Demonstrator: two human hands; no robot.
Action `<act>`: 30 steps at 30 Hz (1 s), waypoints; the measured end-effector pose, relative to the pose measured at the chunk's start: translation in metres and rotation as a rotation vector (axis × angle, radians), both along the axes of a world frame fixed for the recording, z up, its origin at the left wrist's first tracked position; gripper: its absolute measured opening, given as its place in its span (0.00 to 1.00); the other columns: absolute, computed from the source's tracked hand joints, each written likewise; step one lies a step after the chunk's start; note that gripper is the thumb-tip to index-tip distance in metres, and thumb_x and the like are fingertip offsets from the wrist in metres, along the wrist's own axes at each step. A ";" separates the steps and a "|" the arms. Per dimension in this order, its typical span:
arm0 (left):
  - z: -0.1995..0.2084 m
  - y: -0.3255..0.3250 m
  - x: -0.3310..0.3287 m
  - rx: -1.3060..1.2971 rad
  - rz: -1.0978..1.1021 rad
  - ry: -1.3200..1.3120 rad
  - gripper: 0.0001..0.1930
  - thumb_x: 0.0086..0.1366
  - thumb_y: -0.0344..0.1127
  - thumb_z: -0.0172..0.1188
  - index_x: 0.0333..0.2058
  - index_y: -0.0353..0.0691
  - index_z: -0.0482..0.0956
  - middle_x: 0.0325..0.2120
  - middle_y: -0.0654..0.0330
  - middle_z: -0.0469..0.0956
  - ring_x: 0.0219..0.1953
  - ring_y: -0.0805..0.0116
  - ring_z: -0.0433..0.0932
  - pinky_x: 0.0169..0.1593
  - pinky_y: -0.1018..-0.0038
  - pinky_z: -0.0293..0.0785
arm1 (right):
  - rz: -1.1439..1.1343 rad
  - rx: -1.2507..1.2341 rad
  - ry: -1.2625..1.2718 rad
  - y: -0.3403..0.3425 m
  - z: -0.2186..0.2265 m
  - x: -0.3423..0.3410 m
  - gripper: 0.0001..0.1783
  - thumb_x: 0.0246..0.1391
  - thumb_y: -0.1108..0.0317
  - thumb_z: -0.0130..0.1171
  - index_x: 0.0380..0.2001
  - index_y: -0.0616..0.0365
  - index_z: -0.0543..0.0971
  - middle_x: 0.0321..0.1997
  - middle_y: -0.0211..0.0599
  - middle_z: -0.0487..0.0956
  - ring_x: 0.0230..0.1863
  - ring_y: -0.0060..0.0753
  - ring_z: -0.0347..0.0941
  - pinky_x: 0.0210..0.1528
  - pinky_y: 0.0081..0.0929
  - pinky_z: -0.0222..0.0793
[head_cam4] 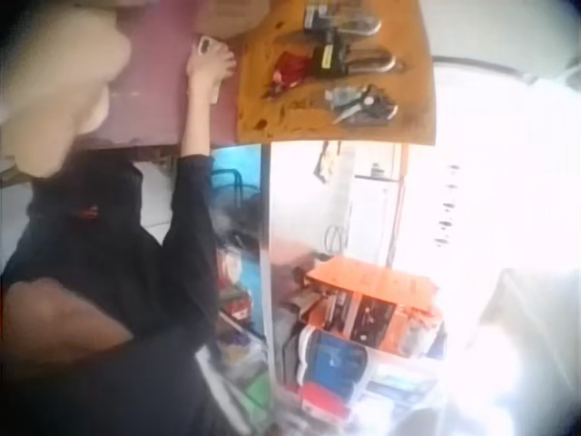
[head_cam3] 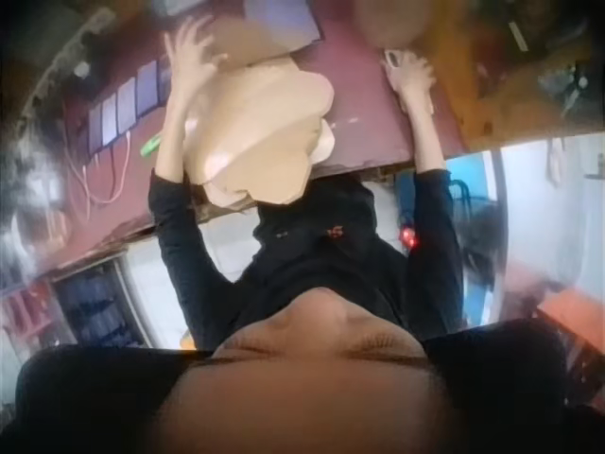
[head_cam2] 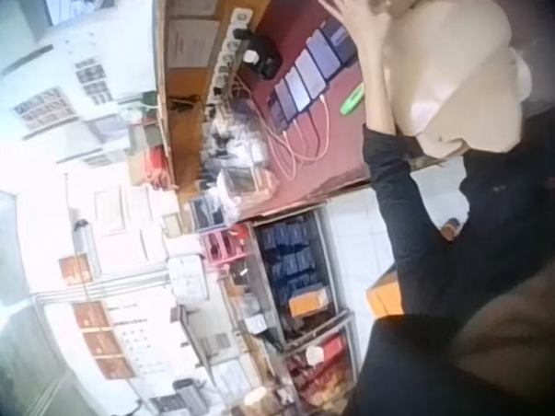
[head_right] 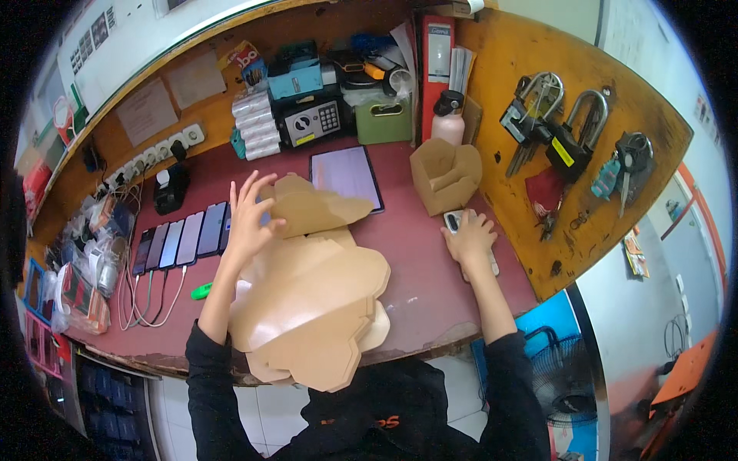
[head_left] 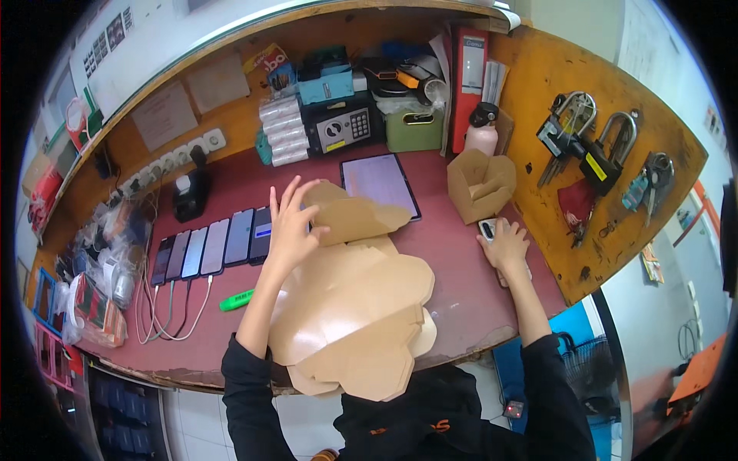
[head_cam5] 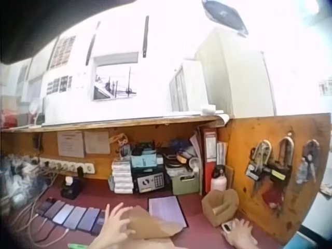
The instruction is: The person folds and assembles multiple cardboard food boxes by hand on a workspace, stacking each completed box onto a pile.
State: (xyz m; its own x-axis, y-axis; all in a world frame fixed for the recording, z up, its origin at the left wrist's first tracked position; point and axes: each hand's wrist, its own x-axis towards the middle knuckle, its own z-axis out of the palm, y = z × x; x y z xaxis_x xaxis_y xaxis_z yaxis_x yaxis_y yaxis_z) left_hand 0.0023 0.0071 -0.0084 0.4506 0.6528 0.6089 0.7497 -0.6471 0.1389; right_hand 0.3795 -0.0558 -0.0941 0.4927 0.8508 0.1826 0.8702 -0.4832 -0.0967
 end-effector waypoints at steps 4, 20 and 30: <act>0.049 -0.001 -0.001 0.022 -0.040 -0.098 0.09 0.40 0.30 0.65 0.23 0.38 0.76 0.39 0.64 0.74 0.56 0.58 0.61 0.62 0.54 0.39 | 0.313 0.011 0.047 -0.013 0.069 -0.028 0.35 0.47 0.48 0.56 0.53 0.59 0.64 0.53 0.50 0.64 0.50 0.53 0.63 0.49 0.47 0.61; 0.152 -0.022 0.061 -0.440 -0.720 -0.719 0.13 0.48 0.27 0.64 0.35 0.35 0.77 0.29 0.66 0.77 0.35 0.76 0.70 0.46 0.74 0.63 | 1.253 1.225 0.996 0.048 0.233 -0.118 0.17 0.58 0.69 0.47 0.46 0.69 0.71 0.38 0.39 0.77 0.42 0.26 0.71 0.46 0.23 0.65; 0.151 -0.003 0.065 -0.488 -0.567 -0.856 0.15 0.49 0.28 0.65 0.37 0.32 0.77 0.29 0.62 0.79 0.29 0.78 0.76 0.34 0.80 0.73 | 1.006 1.065 0.608 0.034 0.211 -0.134 0.17 0.51 0.76 0.52 0.44 0.58 0.62 0.22 0.50 0.75 0.25 0.52 0.73 0.24 0.35 0.66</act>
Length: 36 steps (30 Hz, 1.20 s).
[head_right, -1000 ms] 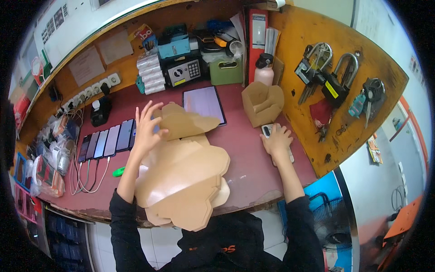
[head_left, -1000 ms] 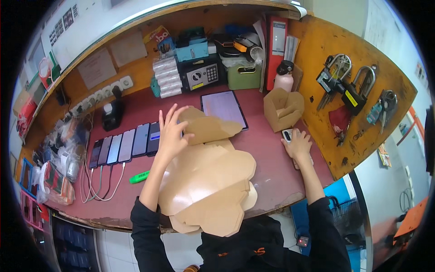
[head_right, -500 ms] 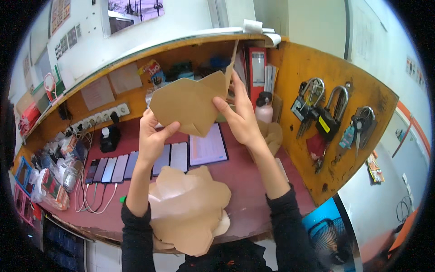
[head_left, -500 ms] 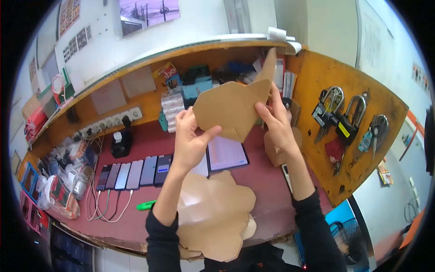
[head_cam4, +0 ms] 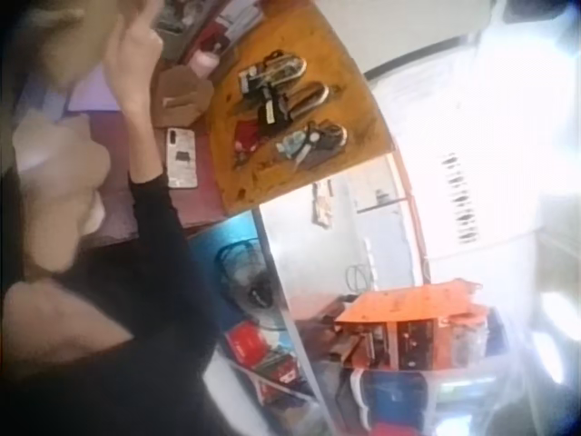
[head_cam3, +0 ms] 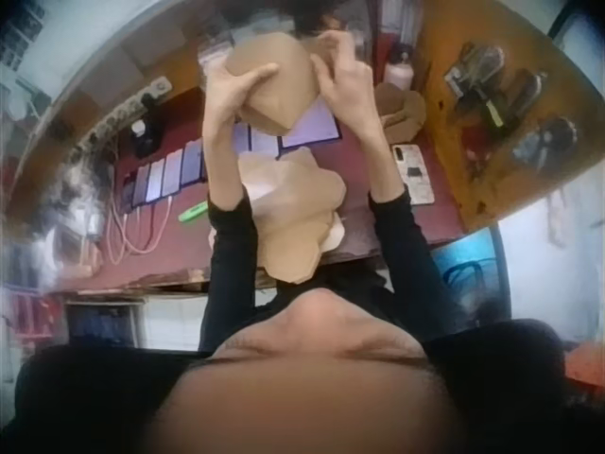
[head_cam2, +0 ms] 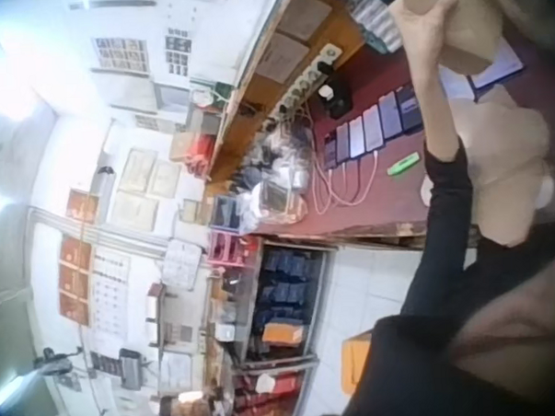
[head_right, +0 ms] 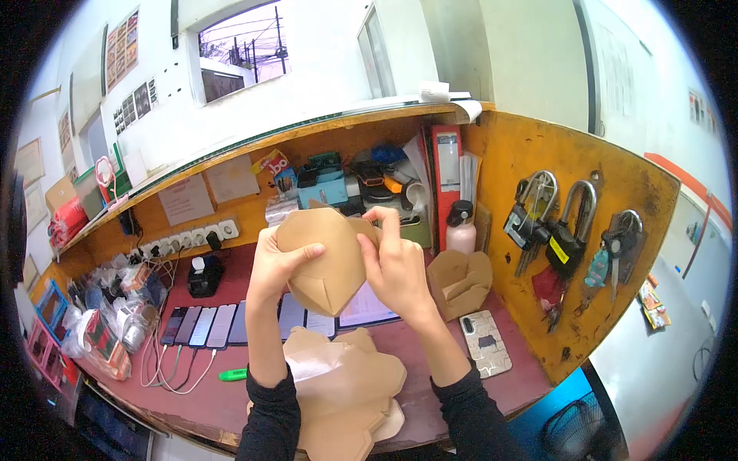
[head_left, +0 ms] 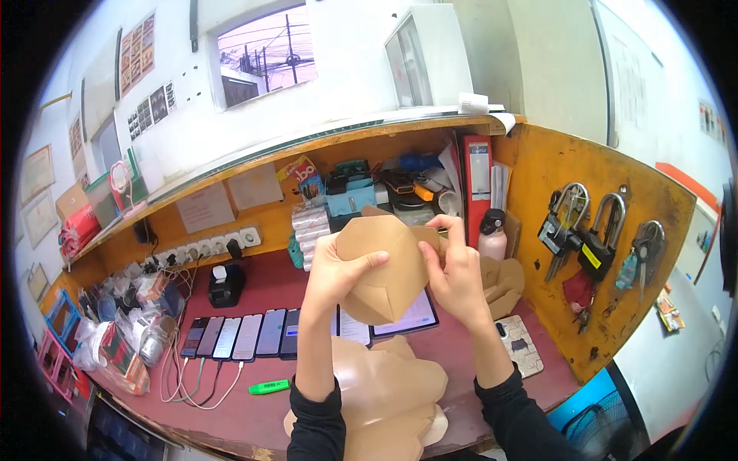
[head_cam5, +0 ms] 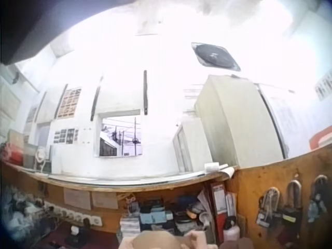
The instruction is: The person folds and assembles multiple cardboard food boxes by hand on a workspace, stacking each completed box onto a pile.
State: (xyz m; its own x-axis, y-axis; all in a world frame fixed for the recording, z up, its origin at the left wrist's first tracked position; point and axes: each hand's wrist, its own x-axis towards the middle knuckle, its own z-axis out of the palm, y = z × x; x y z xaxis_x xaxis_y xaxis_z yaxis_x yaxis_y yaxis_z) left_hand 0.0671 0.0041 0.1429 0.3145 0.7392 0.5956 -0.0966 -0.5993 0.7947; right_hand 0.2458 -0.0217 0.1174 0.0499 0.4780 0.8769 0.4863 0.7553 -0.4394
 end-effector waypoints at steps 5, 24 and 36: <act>0.014 -0.012 -0.017 -0.218 0.017 0.228 0.18 0.47 0.29 0.65 0.39 0.33 0.76 0.33 0.56 0.79 0.34 0.74 0.76 0.37 0.80 0.72 | -0.084 0.268 0.188 0.002 -0.003 0.003 0.12 0.48 0.78 0.57 0.33 0.60 0.65 0.17 0.37 0.75 0.16 0.21 0.70 0.19 0.16 0.64; -0.014 -0.146 0.003 0.470 -0.847 -0.380 0.13 0.61 0.49 0.52 0.25 0.58 0.84 0.49 0.67 0.67 0.55 0.62 0.56 0.56 0.63 0.51 | 0.179 0.197 0.471 0.012 0.000 0.031 0.12 0.49 0.81 0.55 0.36 0.60 0.67 0.23 0.36 0.79 0.25 0.13 0.71 0.26 0.12 0.65; -0.011 -0.148 -0.011 0.553 -0.709 -0.261 0.14 0.61 0.51 0.51 0.22 0.61 0.83 0.52 0.70 0.65 0.57 0.61 0.54 0.56 0.59 0.48 | 0.196 0.197 0.472 0.011 0.001 0.027 0.11 0.49 0.80 0.54 0.36 0.60 0.67 0.25 0.37 0.80 0.27 0.14 0.72 0.28 0.12 0.65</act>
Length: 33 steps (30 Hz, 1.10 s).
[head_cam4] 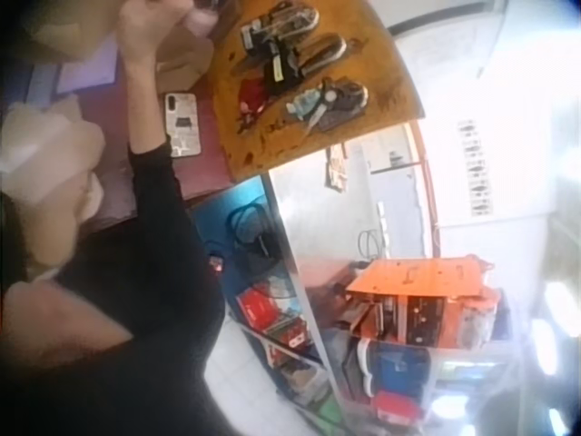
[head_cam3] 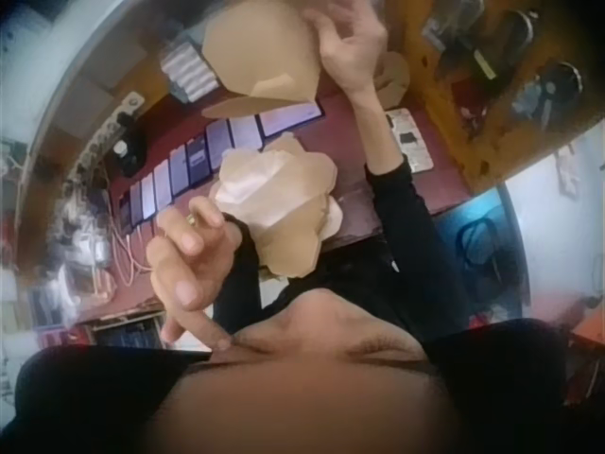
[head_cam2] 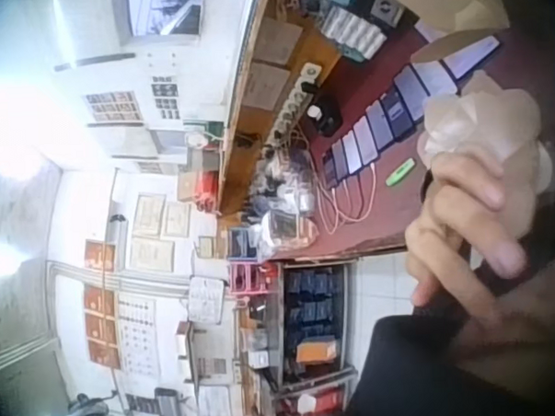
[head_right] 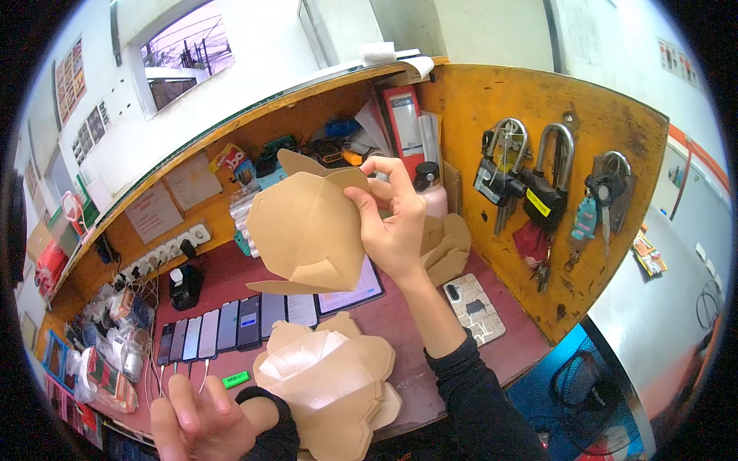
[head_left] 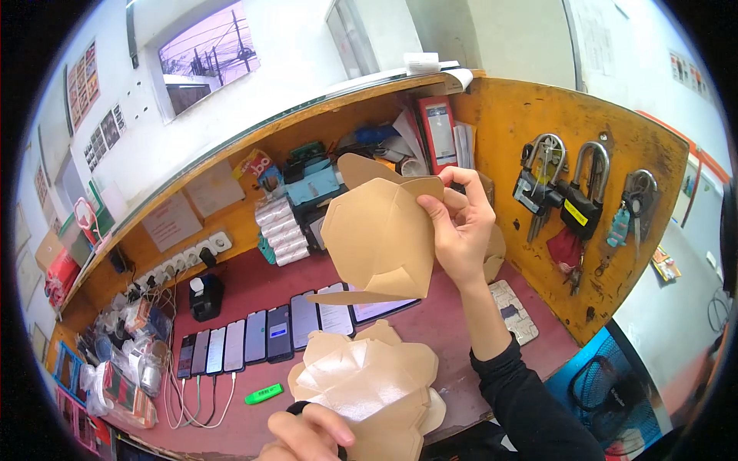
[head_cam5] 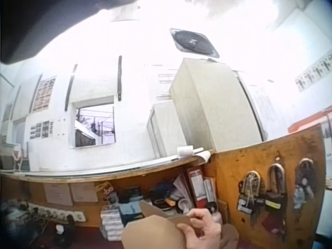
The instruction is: The person folds and assembles multiple cardboard food boxes by hand on a workspace, stacking each completed box onto a pile.
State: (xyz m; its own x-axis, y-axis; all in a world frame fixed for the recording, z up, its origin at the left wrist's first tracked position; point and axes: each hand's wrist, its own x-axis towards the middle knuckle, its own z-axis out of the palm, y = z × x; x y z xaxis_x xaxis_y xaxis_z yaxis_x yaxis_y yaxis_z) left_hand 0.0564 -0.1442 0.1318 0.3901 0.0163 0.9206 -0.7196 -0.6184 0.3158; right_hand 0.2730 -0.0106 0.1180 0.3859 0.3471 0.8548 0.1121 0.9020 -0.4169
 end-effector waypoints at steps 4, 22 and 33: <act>-0.001 0.004 0.007 0.033 -0.048 -0.112 0.12 0.59 0.51 0.53 0.21 0.63 0.81 0.55 0.75 0.62 0.58 0.59 0.53 0.55 0.57 0.48 | -0.017 0.001 -0.001 0.001 0.000 -0.001 0.12 0.48 0.81 0.55 0.36 0.60 0.67 0.24 0.37 0.79 0.26 0.14 0.72 0.27 0.12 0.65; -0.003 0.006 -0.008 0.160 0.158 -0.070 0.17 0.63 0.51 0.47 0.23 0.61 0.84 0.59 0.77 0.59 0.57 0.62 0.51 0.55 0.55 0.47 | -0.049 -0.005 -0.014 0.002 -0.001 -0.001 0.12 0.48 0.81 0.55 0.36 0.61 0.67 0.26 0.39 0.80 0.28 0.18 0.74 0.29 0.14 0.67; -0.010 0.012 0.019 0.277 0.330 -0.525 0.21 0.57 0.42 0.59 0.50 0.70 0.70 0.58 0.79 0.56 0.55 0.70 0.56 0.51 0.59 0.53 | -0.082 0.011 -0.010 0.003 -0.003 0.001 0.12 0.47 0.81 0.55 0.36 0.61 0.68 0.24 0.39 0.80 0.27 0.18 0.73 0.28 0.13 0.65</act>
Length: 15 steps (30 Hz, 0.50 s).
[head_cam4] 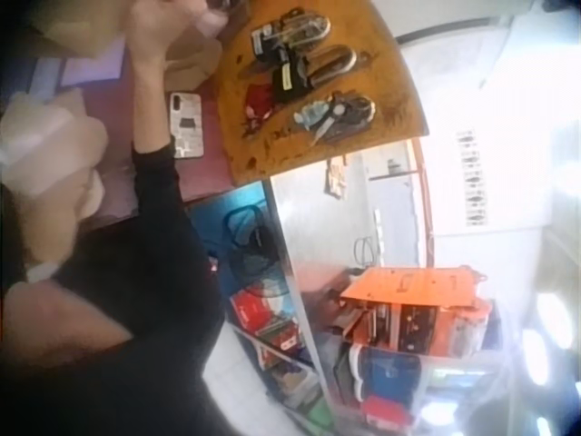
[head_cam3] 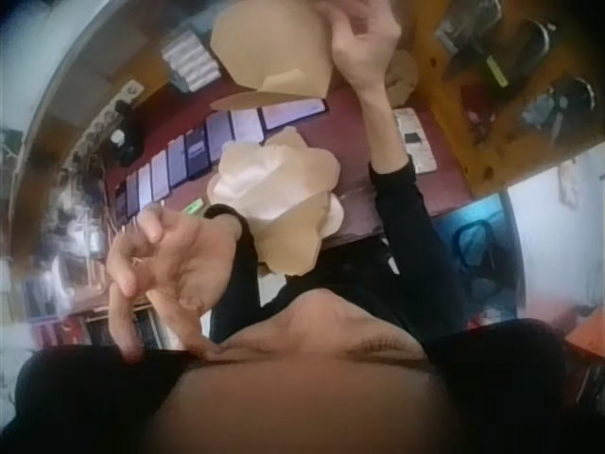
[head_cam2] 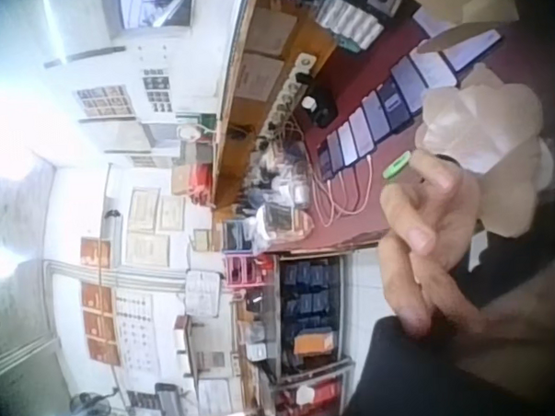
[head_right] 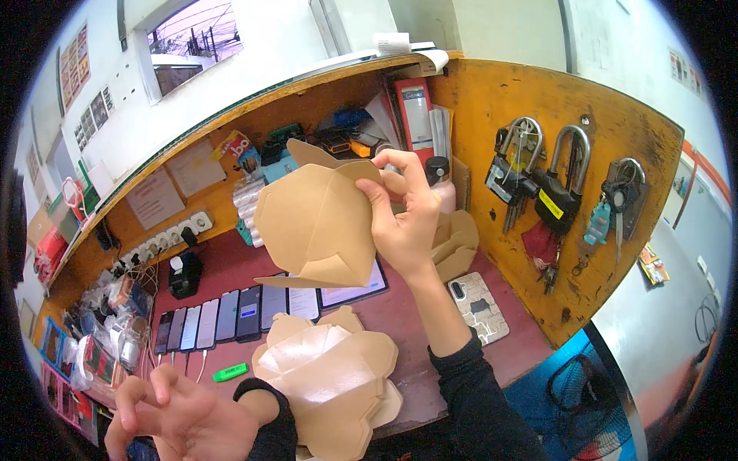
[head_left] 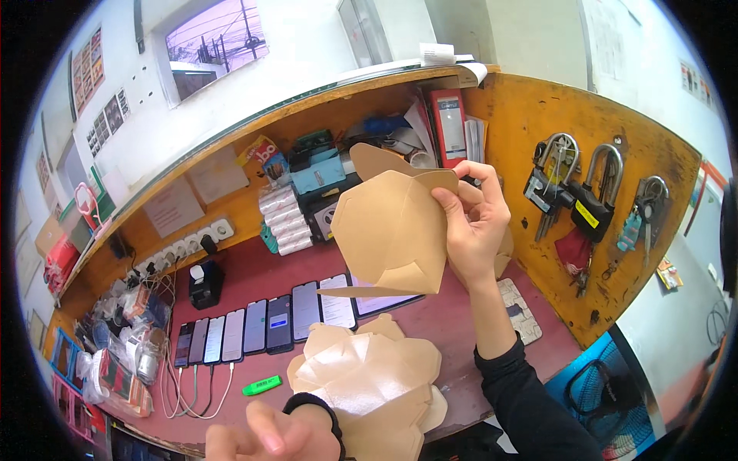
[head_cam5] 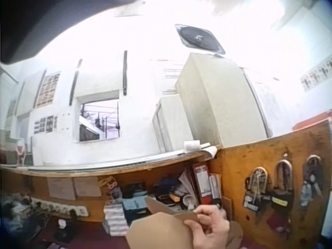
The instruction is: The person folds and assembles multiple cardboard food boxes by hand on a workspace, stacking each completed box onto a pile.
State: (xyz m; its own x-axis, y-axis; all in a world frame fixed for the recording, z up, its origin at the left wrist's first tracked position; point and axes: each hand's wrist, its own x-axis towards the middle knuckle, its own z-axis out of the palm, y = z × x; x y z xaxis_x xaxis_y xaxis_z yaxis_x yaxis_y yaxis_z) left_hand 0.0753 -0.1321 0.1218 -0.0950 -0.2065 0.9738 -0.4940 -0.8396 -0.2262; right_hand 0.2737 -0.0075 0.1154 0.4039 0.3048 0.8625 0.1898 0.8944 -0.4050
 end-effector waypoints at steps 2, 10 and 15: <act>-0.007 0.003 -0.001 -0.073 -0.049 -0.067 0.20 0.56 0.43 0.57 0.49 0.62 0.69 0.49 0.74 0.59 0.49 0.68 0.59 0.49 0.62 0.57 | -0.024 0.017 -0.012 -0.003 0.002 -0.001 0.12 0.47 0.81 0.56 0.36 0.61 0.68 0.23 0.39 0.79 0.27 0.17 0.73 0.27 0.13 0.65; 0.027 0.093 -0.003 -0.626 0.591 0.358 0.41 0.48 0.57 0.59 0.54 0.35 0.62 0.52 0.56 0.64 0.52 0.64 0.63 0.52 0.68 0.59 | -0.168 0.036 -0.166 -0.025 0.005 -0.003 0.10 0.46 0.80 0.58 0.33 0.62 0.70 0.24 0.37 0.80 0.23 0.17 0.74 0.24 0.13 0.67; 0.010 0.114 -0.016 -1.184 -0.023 0.831 0.32 0.49 0.37 0.67 0.52 0.33 0.65 0.46 0.59 0.70 0.49 0.72 0.66 0.51 0.74 0.63 | -0.199 0.240 -0.288 -0.020 0.006 -0.018 0.06 0.44 0.81 0.58 0.28 0.63 0.74 0.30 0.42 0.81 0.27 0.25 0.79 0.27 0.17 0.73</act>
State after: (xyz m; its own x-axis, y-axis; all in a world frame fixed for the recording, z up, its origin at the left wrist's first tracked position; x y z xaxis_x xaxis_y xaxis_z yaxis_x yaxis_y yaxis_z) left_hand 0.0589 -0.0179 0.1317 0.5804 0.7387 0.3428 -0.1495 -0.3171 0.9365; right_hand 0.2556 -0.0277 0.1213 0.1667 0.0224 0.9857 0.4434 0.8913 -0.0952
